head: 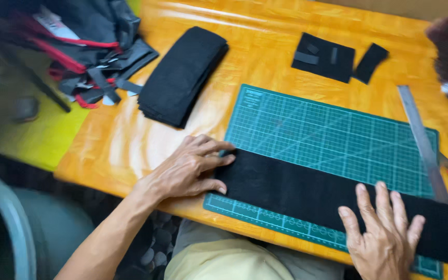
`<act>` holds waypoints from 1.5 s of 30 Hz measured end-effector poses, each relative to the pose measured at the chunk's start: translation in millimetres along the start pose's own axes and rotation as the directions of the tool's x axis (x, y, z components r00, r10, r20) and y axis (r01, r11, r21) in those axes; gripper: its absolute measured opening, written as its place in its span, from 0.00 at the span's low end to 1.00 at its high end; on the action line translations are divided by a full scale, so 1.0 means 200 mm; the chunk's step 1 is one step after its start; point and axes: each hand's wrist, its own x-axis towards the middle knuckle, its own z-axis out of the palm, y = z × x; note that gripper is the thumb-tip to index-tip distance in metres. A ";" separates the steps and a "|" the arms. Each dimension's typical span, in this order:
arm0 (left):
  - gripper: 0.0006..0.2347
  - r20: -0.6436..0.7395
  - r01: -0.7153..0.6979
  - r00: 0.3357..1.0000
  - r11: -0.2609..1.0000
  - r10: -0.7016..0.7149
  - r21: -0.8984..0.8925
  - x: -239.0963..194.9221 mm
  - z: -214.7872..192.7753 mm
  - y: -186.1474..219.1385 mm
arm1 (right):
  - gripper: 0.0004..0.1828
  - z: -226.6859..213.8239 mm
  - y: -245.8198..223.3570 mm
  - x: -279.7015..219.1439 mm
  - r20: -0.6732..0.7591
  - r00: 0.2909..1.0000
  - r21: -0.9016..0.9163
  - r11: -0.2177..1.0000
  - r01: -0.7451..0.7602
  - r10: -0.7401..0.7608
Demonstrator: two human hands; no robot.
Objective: The person places a long strip of black fabric onto a green cutting mat. They use a metal ruler to measure and align the fabric, then use a red utility knife to cut the fabric along the ruler's edge.
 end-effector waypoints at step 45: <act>0.23 -0.005 0.170 0.985 0.977 -0.172 -0.129 0.03 0.05 -0.02 | 0.31 -0.15 -0.04 0.05 0.006 0.999 0.147 0.988 0.038 -0.039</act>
